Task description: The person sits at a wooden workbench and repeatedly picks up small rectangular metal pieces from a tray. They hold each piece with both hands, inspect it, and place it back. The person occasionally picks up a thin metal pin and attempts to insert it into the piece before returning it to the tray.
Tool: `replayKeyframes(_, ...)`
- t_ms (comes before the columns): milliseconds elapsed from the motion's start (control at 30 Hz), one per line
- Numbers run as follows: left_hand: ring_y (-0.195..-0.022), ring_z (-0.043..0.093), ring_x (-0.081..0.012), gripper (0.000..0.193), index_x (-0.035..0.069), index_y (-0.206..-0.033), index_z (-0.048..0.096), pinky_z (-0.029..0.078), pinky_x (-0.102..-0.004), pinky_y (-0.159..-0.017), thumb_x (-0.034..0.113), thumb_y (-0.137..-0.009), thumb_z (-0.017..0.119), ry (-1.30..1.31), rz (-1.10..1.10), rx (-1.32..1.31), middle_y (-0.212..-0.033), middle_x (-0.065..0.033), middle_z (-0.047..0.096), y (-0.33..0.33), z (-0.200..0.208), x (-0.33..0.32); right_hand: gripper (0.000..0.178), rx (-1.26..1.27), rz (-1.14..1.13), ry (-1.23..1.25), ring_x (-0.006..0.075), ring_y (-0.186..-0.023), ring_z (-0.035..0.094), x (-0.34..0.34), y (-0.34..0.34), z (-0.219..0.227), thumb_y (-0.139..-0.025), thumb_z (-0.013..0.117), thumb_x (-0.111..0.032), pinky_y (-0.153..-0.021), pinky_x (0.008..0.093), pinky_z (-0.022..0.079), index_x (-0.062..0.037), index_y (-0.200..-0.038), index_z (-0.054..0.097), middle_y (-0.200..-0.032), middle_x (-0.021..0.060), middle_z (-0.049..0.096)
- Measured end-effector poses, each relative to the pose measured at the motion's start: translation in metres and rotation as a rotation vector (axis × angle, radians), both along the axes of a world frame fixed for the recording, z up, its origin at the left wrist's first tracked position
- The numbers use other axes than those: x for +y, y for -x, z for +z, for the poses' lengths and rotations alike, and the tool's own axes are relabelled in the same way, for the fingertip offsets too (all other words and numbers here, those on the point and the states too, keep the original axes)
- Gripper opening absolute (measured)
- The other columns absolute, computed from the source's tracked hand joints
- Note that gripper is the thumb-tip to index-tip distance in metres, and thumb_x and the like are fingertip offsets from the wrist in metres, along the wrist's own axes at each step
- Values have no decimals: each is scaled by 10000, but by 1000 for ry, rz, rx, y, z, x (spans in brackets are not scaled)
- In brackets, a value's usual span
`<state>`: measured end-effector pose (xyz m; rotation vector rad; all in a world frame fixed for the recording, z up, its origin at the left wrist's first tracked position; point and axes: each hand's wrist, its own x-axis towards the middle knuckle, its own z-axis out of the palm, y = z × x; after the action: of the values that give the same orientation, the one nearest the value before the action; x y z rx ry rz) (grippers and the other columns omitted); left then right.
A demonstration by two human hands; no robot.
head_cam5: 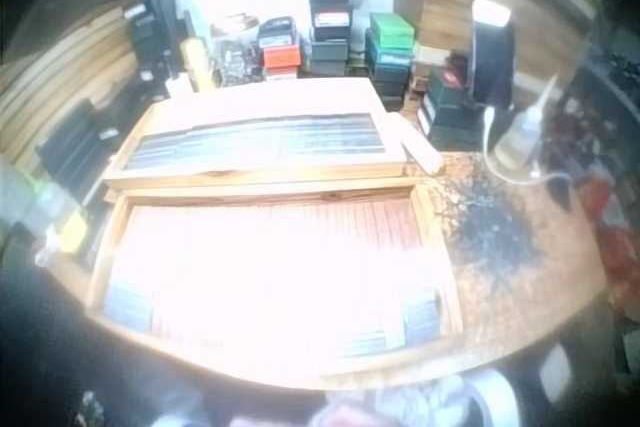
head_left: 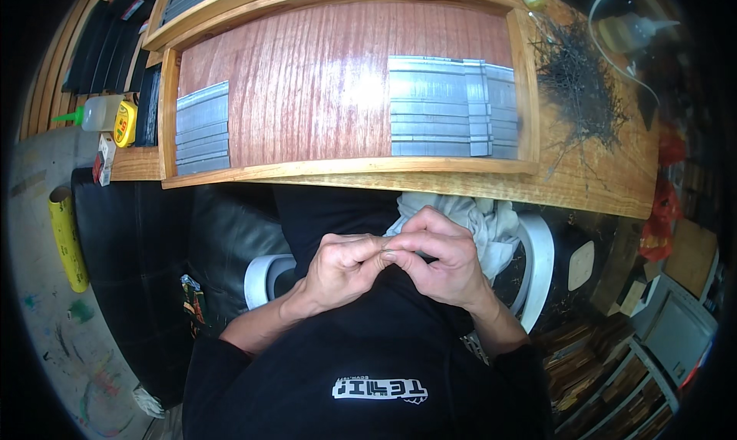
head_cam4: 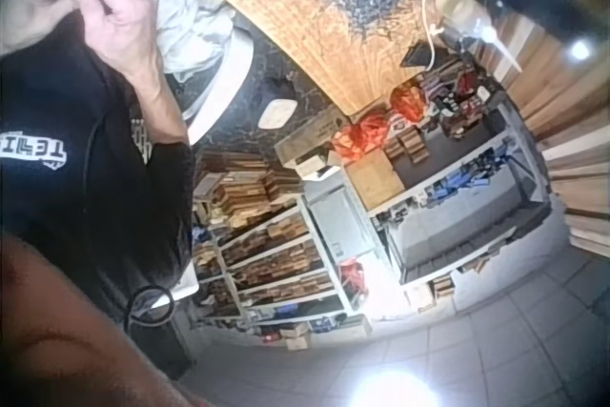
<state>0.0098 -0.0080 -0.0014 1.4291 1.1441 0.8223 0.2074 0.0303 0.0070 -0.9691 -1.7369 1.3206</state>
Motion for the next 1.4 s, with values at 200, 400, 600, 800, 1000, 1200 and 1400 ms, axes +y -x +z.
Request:
replayKeyframes(200, -856, 780, -215, 209, -55, -1117, 756, 616, -288, -760, -38, -909, 745, -60, 72, -99, -976, -177, 789, -9, 5, 8, 148, -10, -79, 5, 174, -751, 656, 3, -12, 6, -810, 831, 9, -643, 274, 520, -10, -943, 769, -874, 72, 667)
replayKeyframes(400, -949, 781, -245, 232, -63, -1129, 747, 630, -306, -836, -76, -898, 735, -161, 161, -82, -1066, -204, 779, -3, 12, 18, 103, -154, -370, -137, 118, -755, 638, 30, -73, 93, -803, 845, -18, -627, 253, 488, -50, -890, 801, -831, 29, 680)
replayKeyframes(600, -966, 780, -249, 239, -60, -1143, 740, 630, -309, -850, -61, -904, 742, -152, 59, -40, -1057, -199, 781, -8, 18, 23, 93, -246, -696, -99, 95, -805, 606, 84, -138, 123, -886, 786, 17, -721, 210, 470, 64, -963, 763, -876, 41, 660)
replayKeyframes(800, -895, 786, -243, 289, -58, -1170, 732, 627, -295, -791, -64, -882, 754, -244, -14, -40, -1037, -190, 784, -13, 44, 42, 133, -390, -405, -250, 117, -755, 647, 51, -85, 132, -798, 825, 35, -655, 242, 521, -27, -913, 799, -874, 46, 690)
replayKeyframes(1000, -924, 780, -291, 436, -41, -1236, 711, 635, -334, -805, -101, -808, 771, -628, -60, 37, -1062, -196, 773, -13, 65, 76, 182, -48, 18, -401, 188, -765, 644, 58, -21, 90, -753, 839, 30, -648, 301, 520, 1, -922, 777, -845, 79, 668)
replayKeyframes(1200, -826, 761, -280, 329, -33, -1133, 742, 605, -345, -729, -99, -811, 750, -605, -27, 111, -947, -168, 765, -10, 63, 80, 213, 11, 121, -541, 190, -768, 638, 83, -14, 72, -741, 843, 35, -661, 305, 522, 16, -945, 782, -858, 82, 674)
replayKeyframes(1400, -783, 750, -266, 267, -35, -1051, 753, 594, -337, -707, -124, -800, 732, -607, 17, 70, -901, -155, 760, -15, 59, 81, 227, 35, 66, -386, 162, -794, 637, 76, -12, 71, -739, 858, 30, -651, 281, 526, -4, -956, 798, -839, 57, 657)
